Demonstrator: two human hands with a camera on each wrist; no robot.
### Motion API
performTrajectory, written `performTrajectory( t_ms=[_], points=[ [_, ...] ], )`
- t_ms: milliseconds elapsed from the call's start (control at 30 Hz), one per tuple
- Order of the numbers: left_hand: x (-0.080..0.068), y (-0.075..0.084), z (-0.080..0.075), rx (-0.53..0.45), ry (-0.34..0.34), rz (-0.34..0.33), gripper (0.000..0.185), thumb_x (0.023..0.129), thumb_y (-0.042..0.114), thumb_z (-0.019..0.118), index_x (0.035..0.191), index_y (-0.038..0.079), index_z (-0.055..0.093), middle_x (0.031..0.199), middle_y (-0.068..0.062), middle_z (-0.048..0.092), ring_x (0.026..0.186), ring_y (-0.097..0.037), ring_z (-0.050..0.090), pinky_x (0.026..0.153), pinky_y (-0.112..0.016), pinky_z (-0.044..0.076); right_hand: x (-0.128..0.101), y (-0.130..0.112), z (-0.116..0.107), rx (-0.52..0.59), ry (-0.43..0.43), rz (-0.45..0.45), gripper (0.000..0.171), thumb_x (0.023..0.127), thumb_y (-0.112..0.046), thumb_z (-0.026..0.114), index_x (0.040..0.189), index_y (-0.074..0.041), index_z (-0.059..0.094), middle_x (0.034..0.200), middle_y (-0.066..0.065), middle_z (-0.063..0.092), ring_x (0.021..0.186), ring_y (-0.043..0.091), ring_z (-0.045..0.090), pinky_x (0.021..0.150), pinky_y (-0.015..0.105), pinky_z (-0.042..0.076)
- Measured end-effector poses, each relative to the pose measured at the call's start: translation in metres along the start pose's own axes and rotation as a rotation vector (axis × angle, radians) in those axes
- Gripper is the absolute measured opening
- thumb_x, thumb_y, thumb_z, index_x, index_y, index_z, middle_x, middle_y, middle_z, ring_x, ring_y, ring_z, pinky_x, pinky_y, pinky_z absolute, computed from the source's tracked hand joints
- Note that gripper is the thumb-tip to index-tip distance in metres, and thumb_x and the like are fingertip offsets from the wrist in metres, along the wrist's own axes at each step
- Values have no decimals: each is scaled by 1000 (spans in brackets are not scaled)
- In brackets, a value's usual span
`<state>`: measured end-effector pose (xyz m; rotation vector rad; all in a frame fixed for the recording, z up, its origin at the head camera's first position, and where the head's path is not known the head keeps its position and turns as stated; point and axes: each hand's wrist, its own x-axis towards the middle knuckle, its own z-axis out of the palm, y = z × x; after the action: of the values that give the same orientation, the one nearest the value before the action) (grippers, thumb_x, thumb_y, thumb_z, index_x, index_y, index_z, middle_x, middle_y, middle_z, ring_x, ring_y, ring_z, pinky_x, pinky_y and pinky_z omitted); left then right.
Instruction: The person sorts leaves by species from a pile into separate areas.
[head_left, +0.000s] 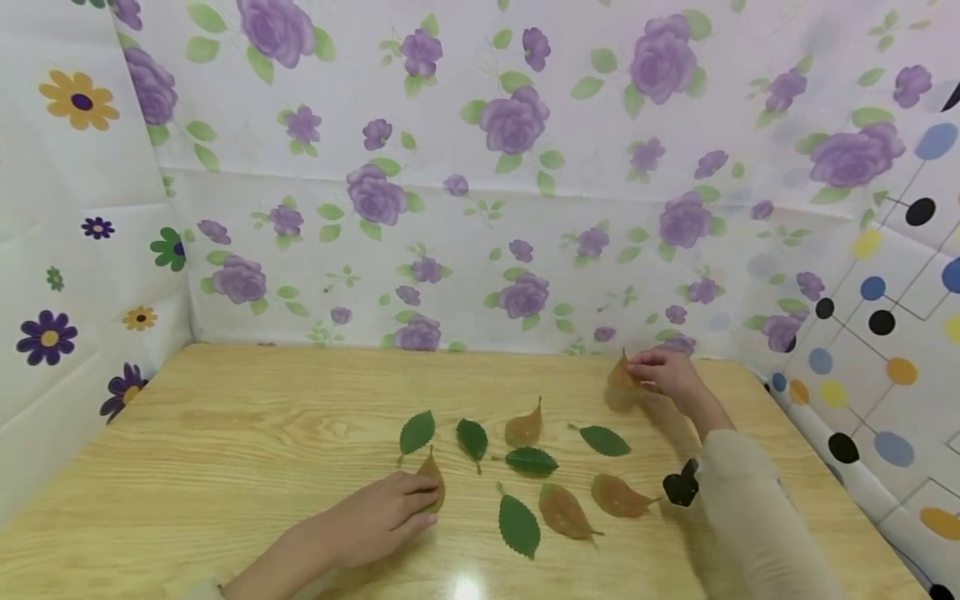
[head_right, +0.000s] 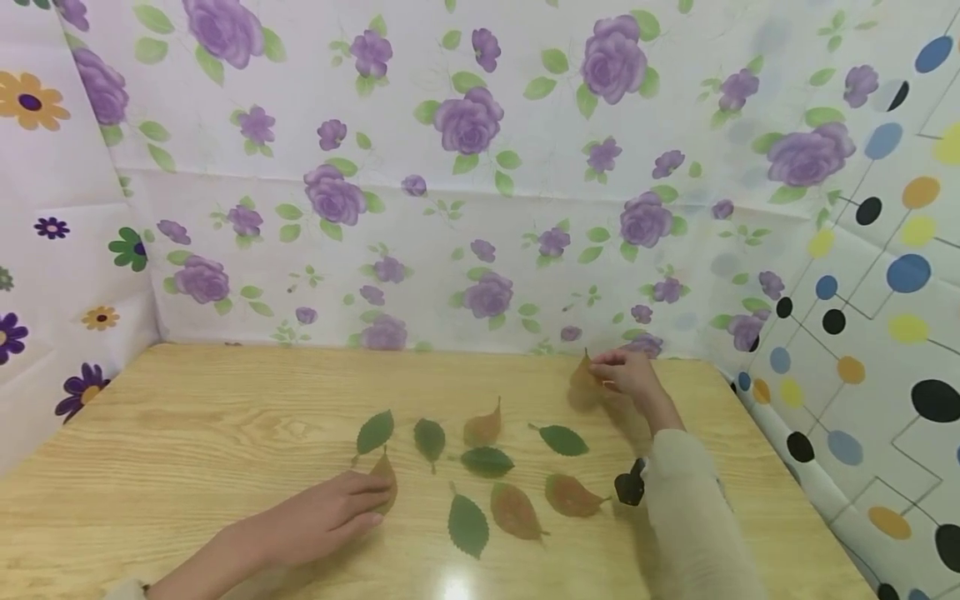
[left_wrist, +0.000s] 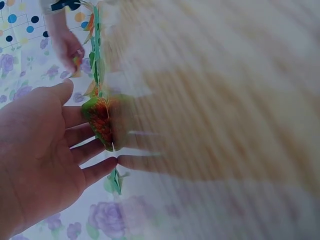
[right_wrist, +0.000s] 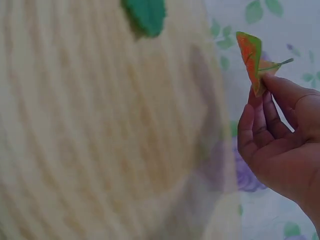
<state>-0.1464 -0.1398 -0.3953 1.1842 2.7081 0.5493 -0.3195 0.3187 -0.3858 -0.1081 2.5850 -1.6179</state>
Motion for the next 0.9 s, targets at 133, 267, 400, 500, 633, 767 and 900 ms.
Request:
performTrajectory(
  t_ms=[133, 267, 400, 500, 633, 767, 900],
  points=[
    [1, -1, 2, -9, 2, 5, 52, 106, 37, 37, 129, -5, 58, 137, -16, 52, 124, -34, 48, 99, -48, 43, 2, 20, -1, 7, -1, 35, 31, 96, -5, 59, 119, 16, 56, 91, -1, 66, 81, 8, 62, 76, 28, 54],
    [1, -3, 3, -22, -2, 6, 53, 106, 37, 36, 129, -5, 58, 137, -16, 51, 124, -34, 48, 99, -48, 43, 4, 29, -2, 18, 7, 26, 33, 95, -1, 59, 121, 19, 54, 92, 0, 67, 81, 7, 64, 75, 26, 55],
    [1, -5, 2, -36, -5, 11, 52, 105, 37, 39, 128, -6, 58, 136, -16, 52, 123, -34, 49, 98, -48, 44, 6, 31, 0, -11, -1, 3, 33, 94, -3, 61, 119, 17, 56, 97, 4, 68, 84, 8, 64, 78, 26, 55],
    [1, -6, 1, -51, -7, 13, 53, 104, 37, 40, 128, -7, 58, 136, -17, 52, 122, -33, 49, 97, -47, 45, 7, 32, 3, -60, 12, -8, 30, 93, -5, 64, 116, 14, 60, 98, 7, 68, 85, 11, 64, 78, 25, 54],
    [1, -7, 1, -97, -21, -13, 54, 105, 39, 37, 128, -6, 58, 136, -16, 52, 123, -34, 48, 98, -49, 43, 7, 32, 5, -93, 47, 5, 28, 91, -7, 67, 112, 10, 64, 94, 5, 69, 84, 14, 63, 75, 24, 54],
    [4, -10, -3, -173, -35, -51, 48, 105, 34, 38, 123, -3, 63, 135, -14, 54, 125, -34, 48, 101, -50, 41, 6, 30, 7, -90, 63, 15, 29, 90, -8, 68, 112, 10, 64, 90, 2, 69, 82, 13, 62, 72, 23, 53],
    [9, -16, -9, -210, -15, -12, 29, 102, 17, 49, 108, -2, 70, 123, -13, 62, 116, -29, 56, 95, -37, 48, 7, 29, 10, -97, 71, 14, 28, 91, -8, 67, 111, 10, 64, 90, 1, 69, 81, 11, 61, 71, 21, 52]
  ],
)
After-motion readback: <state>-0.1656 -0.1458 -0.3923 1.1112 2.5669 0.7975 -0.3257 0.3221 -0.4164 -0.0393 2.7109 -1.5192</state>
